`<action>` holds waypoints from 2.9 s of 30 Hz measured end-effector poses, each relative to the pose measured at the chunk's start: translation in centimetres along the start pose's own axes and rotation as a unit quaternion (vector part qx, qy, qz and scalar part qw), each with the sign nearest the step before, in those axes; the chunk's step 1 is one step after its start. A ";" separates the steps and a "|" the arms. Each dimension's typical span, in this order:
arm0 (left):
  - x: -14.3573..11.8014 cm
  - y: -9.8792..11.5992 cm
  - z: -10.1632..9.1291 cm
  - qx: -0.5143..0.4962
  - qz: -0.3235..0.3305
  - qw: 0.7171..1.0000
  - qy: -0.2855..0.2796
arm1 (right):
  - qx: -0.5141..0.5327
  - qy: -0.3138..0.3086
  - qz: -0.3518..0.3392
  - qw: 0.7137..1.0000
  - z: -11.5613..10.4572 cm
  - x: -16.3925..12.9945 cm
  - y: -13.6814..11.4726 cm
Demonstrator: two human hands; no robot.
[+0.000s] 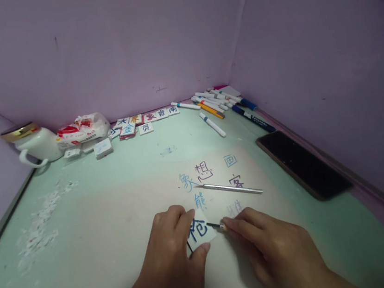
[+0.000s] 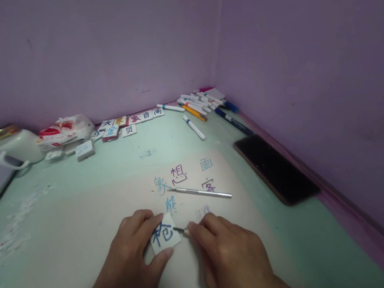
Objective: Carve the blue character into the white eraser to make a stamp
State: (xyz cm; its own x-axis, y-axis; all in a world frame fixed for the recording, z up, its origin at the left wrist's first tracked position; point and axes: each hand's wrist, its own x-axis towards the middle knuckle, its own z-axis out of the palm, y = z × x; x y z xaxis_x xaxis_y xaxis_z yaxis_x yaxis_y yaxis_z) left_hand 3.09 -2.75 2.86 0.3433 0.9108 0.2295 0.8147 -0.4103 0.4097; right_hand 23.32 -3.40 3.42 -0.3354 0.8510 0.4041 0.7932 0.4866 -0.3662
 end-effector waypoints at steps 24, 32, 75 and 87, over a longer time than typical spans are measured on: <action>0.2 0.1 0.1 -0.028 0.000 1.000 -0.004 | -0.003 0.003 0.026 1.000 0.1 0.2 -0.4; 0.1 -0.2 0.1 -0.026 0.002 1.000 -0.002 | 0.002 -0.002 0.032 0.999 0.3 0.3 -0.5; 0.5 0.1 0.2 -0.035 0.063 0.997 0.007 | 0.144 -0.022 -0.021 0.989 -1.1 0.9 2.9; 0.5 0.0 0.2 -0.028 0.066 0.997 0.009 | 0.132 -0.083 -0.022 0.987 -0.9 1.1 3.1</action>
State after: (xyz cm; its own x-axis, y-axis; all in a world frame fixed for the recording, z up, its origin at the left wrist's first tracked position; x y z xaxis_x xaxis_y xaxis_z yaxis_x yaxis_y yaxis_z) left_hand 3.38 -2.28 2.82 0.4363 0.8480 0.3010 0.7356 -0.5288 0.4235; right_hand 25.85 -1.13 3.45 -0.4628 0.8376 0.2904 0.6224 0.5402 -0.5664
